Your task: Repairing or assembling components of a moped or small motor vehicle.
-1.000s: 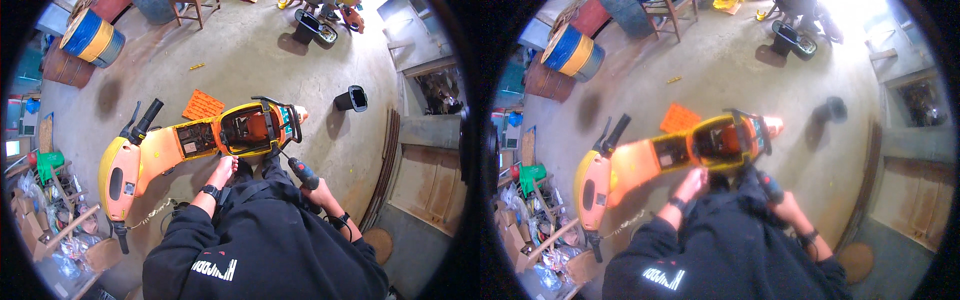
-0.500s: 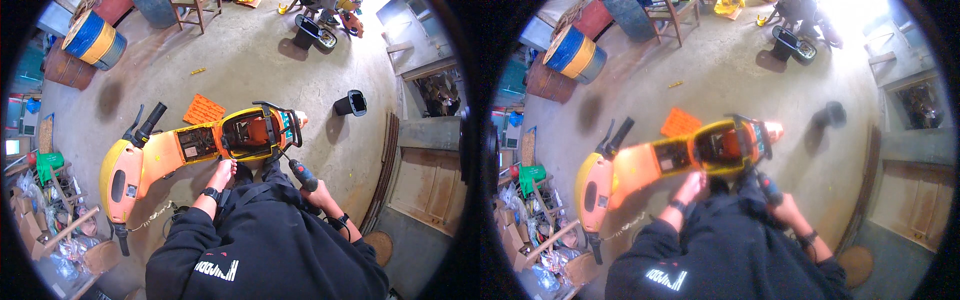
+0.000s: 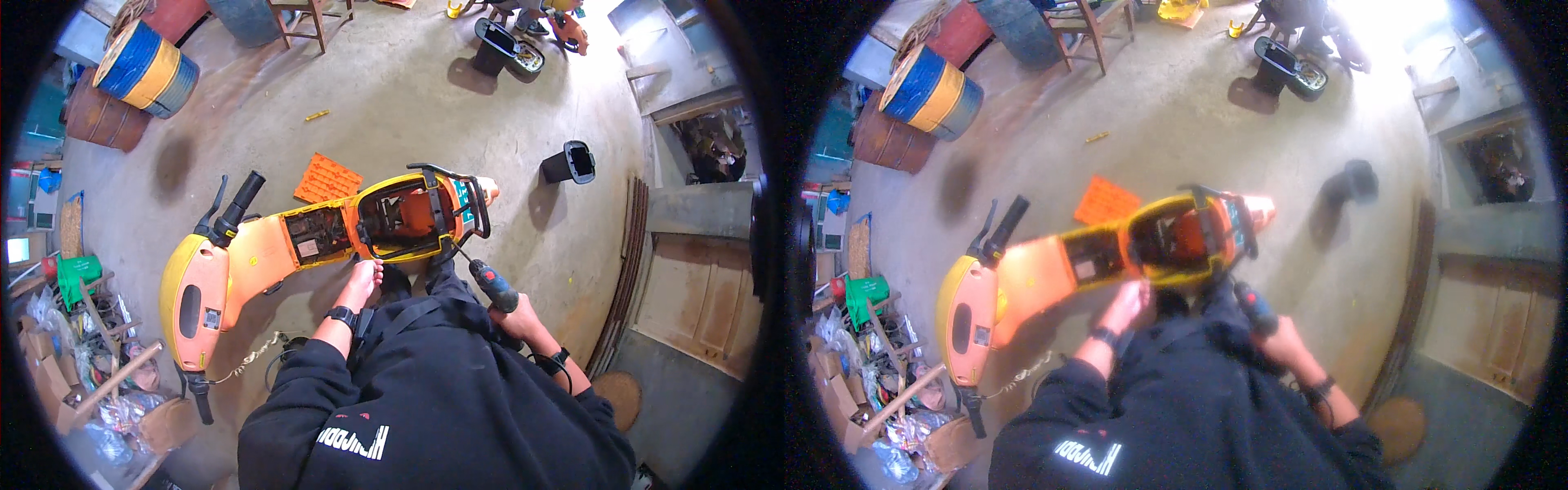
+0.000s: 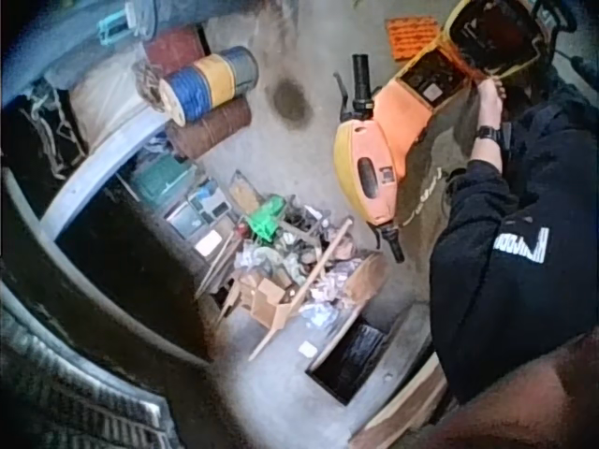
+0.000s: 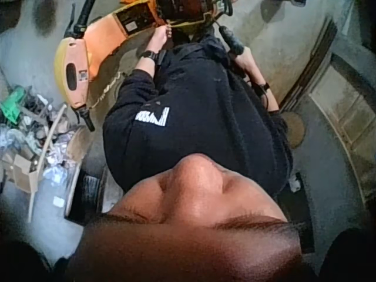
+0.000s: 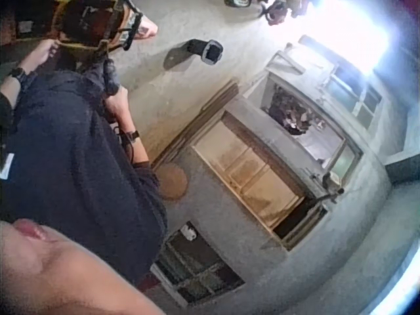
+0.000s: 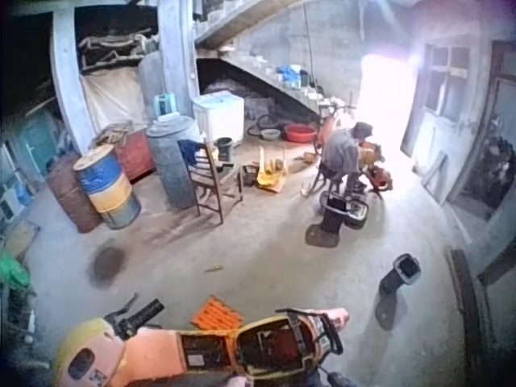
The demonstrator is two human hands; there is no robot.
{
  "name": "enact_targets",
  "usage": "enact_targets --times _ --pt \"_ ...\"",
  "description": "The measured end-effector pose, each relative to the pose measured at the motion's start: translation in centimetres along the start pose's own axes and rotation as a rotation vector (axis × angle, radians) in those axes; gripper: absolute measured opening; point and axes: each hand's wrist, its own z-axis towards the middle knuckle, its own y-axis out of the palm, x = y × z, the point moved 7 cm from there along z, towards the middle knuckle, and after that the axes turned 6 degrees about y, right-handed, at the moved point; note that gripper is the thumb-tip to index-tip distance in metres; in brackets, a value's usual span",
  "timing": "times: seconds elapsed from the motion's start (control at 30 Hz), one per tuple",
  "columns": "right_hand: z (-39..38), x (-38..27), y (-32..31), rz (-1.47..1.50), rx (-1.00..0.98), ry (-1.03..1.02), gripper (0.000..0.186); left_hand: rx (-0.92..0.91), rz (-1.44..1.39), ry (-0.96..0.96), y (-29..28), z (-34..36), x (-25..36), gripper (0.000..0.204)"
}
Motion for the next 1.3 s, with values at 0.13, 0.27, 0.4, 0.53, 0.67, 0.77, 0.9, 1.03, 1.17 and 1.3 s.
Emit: enact_targets --times 0.13,0.27,0.4,0.53,0.67,0.77,0.9,1.03,1.17,1.3 --pt "-0.1 0.0 -0.2 -0.007 0.013 -0.027 0.017 -0.006 0.036 0.025 0.6 -0.4 0.4 0.023" --pt "-0.4 -0.2 -0.4 0.01 0.004 -0.024 0.016 -0.008 0.037 0.009 0.3 -0.1 0.2 0.022" --pt "-0.2 -0.6 -0.1 -0.04 -0.013 0.007 0.019 -0.004 0.046 0.006 -0.5 0.4 -0.1 0.022" --pt "0.0 -0.4 0.0 -0.049 -0.003 -0.023 0.019 -0.019 0.055 0.005 0.0 0.4 -0.4 0.022" --pt "0.5 -1.0 -0.2 -0.097 -0.011 -0.08 0.02 -0.01 0.047 -0.008 -0.1 0.9 -0.7 0.022" --pt "1.5 -0.9 -0.7 -0.055 -0.02 0.015 0.023 -0.005 0.072 -0.015 0.7 1.5 -0.7 0.02" --pt "3.9 -0.7 -1.3 0.047 -0.13 0.029 0.021 -0.05 0.053 -0.024 2.1 2.2 -0.8 0.021" --pt "3.7 -1.4 -2.0 -0.062 -0.145 0.051 0.02 -0.091 -0.023 -0.007 4.8 1.3 0.1 0.02" --pt "3.6 -1.2 -2.6 -0.27 -0.167 -0.036 0.015 -0.12 -0.143 -0.08 6.9 1.3 -2.2 0.018" --pt "4.7 0.4 -3.2 -0.038 -0.21 -0.006 0.015 -0.087 -0.152 -0.137 10.2 1.9 -6.4 0.019"
